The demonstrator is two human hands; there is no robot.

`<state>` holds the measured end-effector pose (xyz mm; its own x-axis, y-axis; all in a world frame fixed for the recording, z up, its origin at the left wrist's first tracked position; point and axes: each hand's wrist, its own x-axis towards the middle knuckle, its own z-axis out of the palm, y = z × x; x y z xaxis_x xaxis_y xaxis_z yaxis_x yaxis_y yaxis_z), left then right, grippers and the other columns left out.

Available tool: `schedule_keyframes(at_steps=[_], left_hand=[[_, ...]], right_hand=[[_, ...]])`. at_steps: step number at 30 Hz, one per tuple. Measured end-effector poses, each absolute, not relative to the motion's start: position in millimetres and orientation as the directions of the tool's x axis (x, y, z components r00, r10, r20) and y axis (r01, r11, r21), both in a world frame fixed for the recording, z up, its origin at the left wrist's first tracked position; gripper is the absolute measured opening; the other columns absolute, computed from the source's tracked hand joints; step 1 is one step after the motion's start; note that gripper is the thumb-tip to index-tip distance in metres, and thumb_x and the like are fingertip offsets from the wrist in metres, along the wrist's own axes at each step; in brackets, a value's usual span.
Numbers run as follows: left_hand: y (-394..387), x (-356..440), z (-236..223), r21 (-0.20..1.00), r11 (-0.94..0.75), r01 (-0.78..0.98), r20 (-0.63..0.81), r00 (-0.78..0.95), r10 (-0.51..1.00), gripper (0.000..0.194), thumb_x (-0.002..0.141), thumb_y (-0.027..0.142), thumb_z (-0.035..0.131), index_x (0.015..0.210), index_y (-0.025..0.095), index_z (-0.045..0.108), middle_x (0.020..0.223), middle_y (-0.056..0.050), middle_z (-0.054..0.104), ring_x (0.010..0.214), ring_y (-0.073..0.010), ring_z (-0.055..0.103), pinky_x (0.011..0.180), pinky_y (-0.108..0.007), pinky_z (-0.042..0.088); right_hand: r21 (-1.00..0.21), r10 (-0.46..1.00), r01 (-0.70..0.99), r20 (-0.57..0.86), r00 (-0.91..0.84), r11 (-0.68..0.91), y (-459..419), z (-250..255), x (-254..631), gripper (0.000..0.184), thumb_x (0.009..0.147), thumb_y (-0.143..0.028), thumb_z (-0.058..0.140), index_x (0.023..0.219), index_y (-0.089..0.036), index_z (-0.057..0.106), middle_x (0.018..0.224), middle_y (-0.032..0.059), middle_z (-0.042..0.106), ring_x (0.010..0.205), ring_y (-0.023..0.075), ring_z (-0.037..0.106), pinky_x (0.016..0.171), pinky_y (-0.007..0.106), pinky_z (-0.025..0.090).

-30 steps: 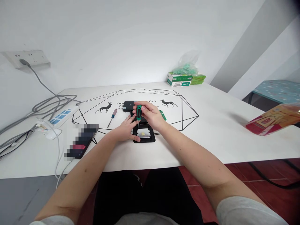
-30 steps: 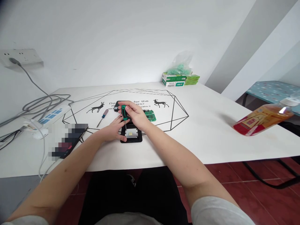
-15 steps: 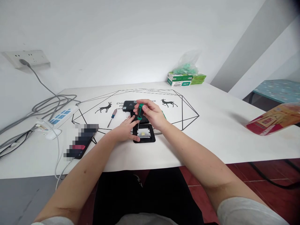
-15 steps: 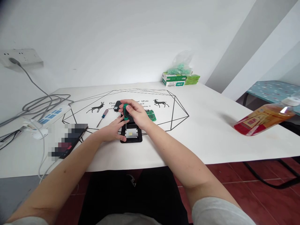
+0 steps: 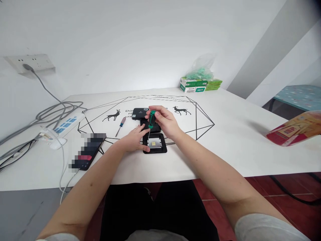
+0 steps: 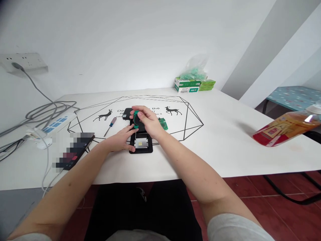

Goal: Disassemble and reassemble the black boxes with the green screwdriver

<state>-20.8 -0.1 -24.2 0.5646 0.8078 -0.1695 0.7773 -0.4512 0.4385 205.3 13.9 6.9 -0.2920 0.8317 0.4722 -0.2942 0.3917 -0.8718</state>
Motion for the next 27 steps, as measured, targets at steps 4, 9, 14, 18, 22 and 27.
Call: schedule_keyframes(at_steps=[4,9,14,18,22,27], left_hand=[[-0.6,-19.8,-21.7,0.423,-0.437,0.794,-0.188,0.548,0.815,0.126,0.079,0.088,0.079,0.178,0.025,0.033,0.189,-0.014,0.004,0.173,-0.0449,0.006,0.139,-0.058,0.018],[0.6,-22.3,-21.7,0.423,-0.458,0.782,-0.173,0.566,0.806,0.122,0.079,0.089,0.077,0.176,0.028,0.035,0.189,-0.012,0.006,0.173,-0.0452,0.013,0.137,-0.058,0.023],[-1.2,-22.3,-18.1,0.420,-0.443,0.792,-0.181,0.552,0.814,0.122,0.079,0.088,0.077,0.176,0.026,0.036,0.189,-0.013,0.008,0.172,-0.0444,0.016,0.137,-0.056,0.025],[-2.7,-21.5,-15.0,0.422,-0.433,0.796,-0.185,0.543,0.819,0.119,0.080,0.085,0.078,0.176,0.029,0.037,0.189,-0.009,0.010,0.172,-0.0441,0.016,0.137,-0.055,0.026],[-1.9,-22.7,-16.1,0.429,-0.444,0.787,-0.170,0.552,0.816,0.116,0.080,0.085,0.078,0.175,0.031,0.039,0.189,-0.009,0.012,0.172,-0.0441,0.018,0.137,-0.055,0.025],[-1.2,-22.8,-16.3,0.428,-0.445,0.787,-0.168,0.553,0.816,0.116,0.080,0.085,0.078,0.175,0.031,0.039,0.189,-0.009,0.012,0.172,-0.0446,0.018,0.137,-0.056,0.025]], right_hand=[[-0.868,0.834,-0.226,0.491,-0.251,0.443,14.3,4.2,204.0,0.048,0.098,-0.073,0.066,0.118,-0.031,0.074,0.123,0.0061,0.076,0.115,0.0243,0.071,0.109,0.048,0.059],[-0.824,0.808,-0.116,0.566,-0.162,0.554,16.2,0.4,200.4,0.053,0.081,-0.074,0.085,0.108,-0.029,0.076,0.115,0.0053,0.067,0.101,0.0218,0.063,0.085,0.038,0.062],[-0.841,0.821,-0.178,0.538,-0.190,0.510,14.6,2.2,201.3,0.040,0.088,-0.061,0.083,0.112,-0.031,0.075,0.113,0.0043,0.072,0.099,0.0220,0.068,0.088,0.041,0.062],[-0.875,0.846,-0.276,0.466,-0.260,0.398,12.5,3.4,203.2,0.029,0.101,-0.049,0.064,0.122,-0.032,0.072,0.114,0.0035,0.077,0.106,0.0243,0.073,0.105,0.051,0.059],[-0.829,0.805,-0.145,0.560,-0.197,0.541,12.3,3.0,203.2,0.024,0.104,-0.040,0.056,0.111,-0.030,0.077,0.118,0.0055,0.073,0.119,0.0253,0.068,0.111,0.050,0.055],[-0.764,0.757,-0.033,0.644,-0.108,0.645,15.6,2.9,204.4,0.025,0.105,-0.040,0.058,0.100,-0.030,0.080,0.109,0.0056,0.063,0.099,0.0225,0.064,0.089,0.044,0.059]])
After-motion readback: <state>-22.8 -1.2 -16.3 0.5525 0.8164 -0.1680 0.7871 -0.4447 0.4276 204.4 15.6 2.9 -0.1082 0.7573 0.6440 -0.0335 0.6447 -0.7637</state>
